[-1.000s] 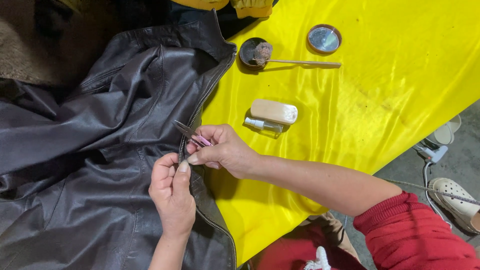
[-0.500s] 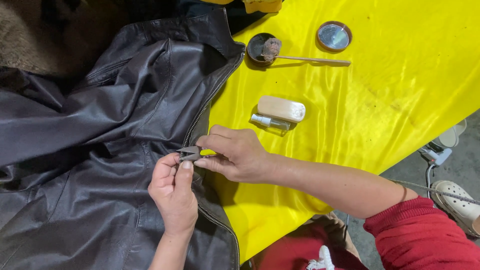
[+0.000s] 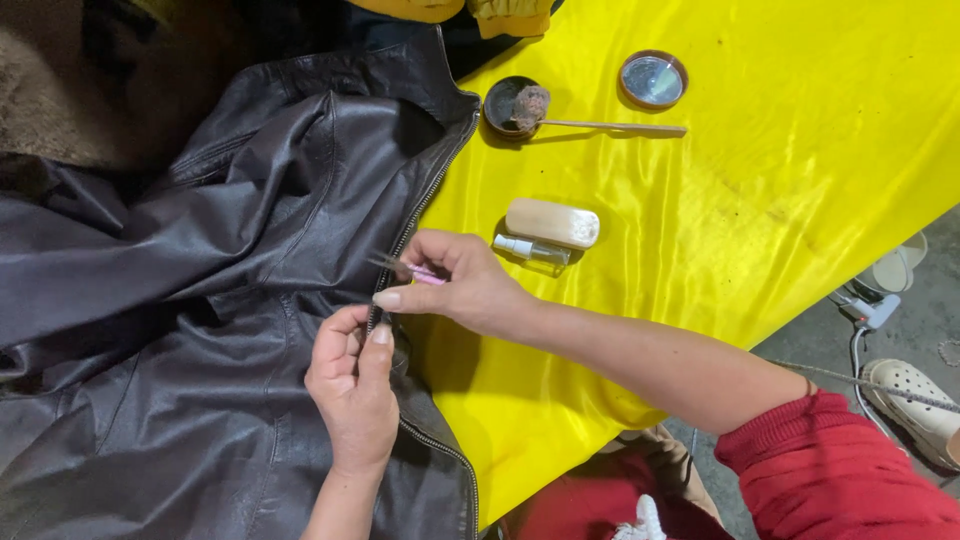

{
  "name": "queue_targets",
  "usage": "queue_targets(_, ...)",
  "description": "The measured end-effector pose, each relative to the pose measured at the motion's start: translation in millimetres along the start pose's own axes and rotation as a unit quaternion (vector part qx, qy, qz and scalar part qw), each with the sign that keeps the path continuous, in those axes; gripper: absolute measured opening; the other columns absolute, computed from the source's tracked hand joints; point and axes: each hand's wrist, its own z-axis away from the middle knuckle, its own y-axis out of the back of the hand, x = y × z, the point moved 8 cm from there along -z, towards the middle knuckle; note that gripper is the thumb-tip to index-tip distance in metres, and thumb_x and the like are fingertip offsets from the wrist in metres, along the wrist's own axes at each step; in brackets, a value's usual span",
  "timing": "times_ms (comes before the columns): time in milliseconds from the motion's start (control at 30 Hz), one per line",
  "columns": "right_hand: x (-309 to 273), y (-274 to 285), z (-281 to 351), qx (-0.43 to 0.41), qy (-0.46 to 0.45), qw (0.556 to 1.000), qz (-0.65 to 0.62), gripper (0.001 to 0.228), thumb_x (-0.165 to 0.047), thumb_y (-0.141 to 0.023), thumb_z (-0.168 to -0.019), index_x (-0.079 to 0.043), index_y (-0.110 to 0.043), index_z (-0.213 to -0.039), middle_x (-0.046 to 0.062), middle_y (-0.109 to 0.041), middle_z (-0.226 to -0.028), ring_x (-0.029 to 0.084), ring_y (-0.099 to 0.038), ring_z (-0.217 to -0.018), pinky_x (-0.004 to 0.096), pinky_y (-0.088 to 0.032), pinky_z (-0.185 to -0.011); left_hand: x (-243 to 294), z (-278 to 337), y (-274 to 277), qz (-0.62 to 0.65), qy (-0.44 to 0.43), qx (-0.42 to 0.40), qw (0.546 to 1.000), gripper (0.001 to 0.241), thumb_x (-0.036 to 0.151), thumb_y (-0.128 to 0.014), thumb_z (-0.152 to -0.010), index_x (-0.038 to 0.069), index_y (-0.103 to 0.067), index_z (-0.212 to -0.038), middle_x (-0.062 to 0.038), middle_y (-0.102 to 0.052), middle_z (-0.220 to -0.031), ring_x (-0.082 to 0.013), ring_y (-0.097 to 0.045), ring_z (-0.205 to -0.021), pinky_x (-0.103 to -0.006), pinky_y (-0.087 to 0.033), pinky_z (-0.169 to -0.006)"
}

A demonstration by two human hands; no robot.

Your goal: Repairing and servicing a zipper on a leather jacket using a brush, nippers, wax, and a hair dryer.

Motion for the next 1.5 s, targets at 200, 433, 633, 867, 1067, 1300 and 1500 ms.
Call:
queue_targets(200,32,-7,-3,-0.012,-0.052,0.990,-0.128,0.022,-0.022,-0.082,-0.082,-0.014,-0.062,-0.083,-0.006,-0.054,-0.066,0.004,-0.043,-0.057,0.021,-0.034,-0.051,-9,-2,4,0.002,0.042,0.012,0.999,0.023,0.012,-0.061,-0.101,0.000,-0.065,-0.120,-0.002,-0.068,-0.096,-0.0062,-0.060,-0.086,-0.0205,-0.053,-0.082)
queue_targets(433,51,-14,-3,0.002,-0.101,0.974,-0.205,0.015,-0.010,-0.079,-0.081,-0.012,-0.064,-0.080,-0.005,-0.052,-0.062,0.003,-0.038,-0.052,0.020,-0.028,-0.047,6,-5,-1,-0.079,0.059,0.015,0.995,0.020,0.014,-0.058,-0.098,0.005,-0.065,-0.115,0.002,-0.057,-0.081,-0.0066,-0.051,-0.073,-0.0230,-0.046,-0.070)
queue_targets(633,36,-19,-1,-0.011,-0.055,0.987,-0.148,0.015,-0.017,-0.080,-0.082,-0.013,-0.065,-0.081,-0.006,-0.052,-0.063,0.004,-0.040,-0.057,0.022,-0.032,-0.052,14,-5,0,-0.069,-0.006,0.018,0.997,0.018,0.016,-0.062,-0.101,0.002,-0.065,-0.112,-0.004,-0.071,-0.093,-0.0077,-0.064,-0.084,-0.0228,-0.055,-0.081)
queue_targets(867,25,-28,3,-0.058,-0.018,0.990,-0.127,0.018,-0.023,-0.076,-0.086,-0.015,-0.061,-0.082,-0.007,-0.051,-0.070,0.003,-0.043,-0.065,0.021,-0.036,-0.058,10,-4,10,-0.082,-0.037,0.047,0.995,0.016,0.019,-0.062,-0.103,0.005,-0.065,-0.096,0.004,-0.060,-0.082,-0.0059,-0.049,-0.077,-0.0233,-0.046,-0.075)
queue_targets(1067,-25,-18,11,-0.107,0.106,0.985,0.088,0.023,-0.035,-0.065,-0.098,-0.012,-0.064,-0.102,-0.003,-0.061,-0.085,0.007,-0.053,-0.074,0.023,-0.044,-0.066,1,-2,18,-0.063,-0.021,0.083,0.994,0.008,0.012,-0.063,-0.099,0.004,-0.063,-0.096,0.003,-0.057,-0.077,-0.0048,-0.050,-0.072,-0.0222,-0.046,-0.070)
queue_targets(1300,-30,-22,27,-0.063,0.258,0.913,0.308,0.022,-0.034,-0.059,-0.103,-0.013,-0.059,-0.111,0.002,-0.058,-0.089,0.019,-0.059,-0.074,0.031,-0.044,-0.060,8,1,18,-0.088,-0.036,0.089,0.991,0.008,0.011,-0.063,-0.098,0.005,-0.062,-0.092,0.005,-0.050,-0.071,-0.0048,-0.042,-0.067,-0.0225,-0.041,-0.065)
queue_targets(1500,-39,-21,31,-0.024,0.310,0.894,0.323,0.018,-0.027,-0.060,-0.105,-0.010,-0.060,-0.107,0.005,-0.061,-0.089,0.022,-0.063,-0.074,0.031,-0.046,-0.060,18,3,14,-0.131,-0.054,0.082,0.987,0.011,0.013,-0.064,-0.099,0.006,-0.063,-0.091,0.005,-0.050,-0.068,-0.0051,-0.043,-0.063,-0.0229,-0.040,-0.061)
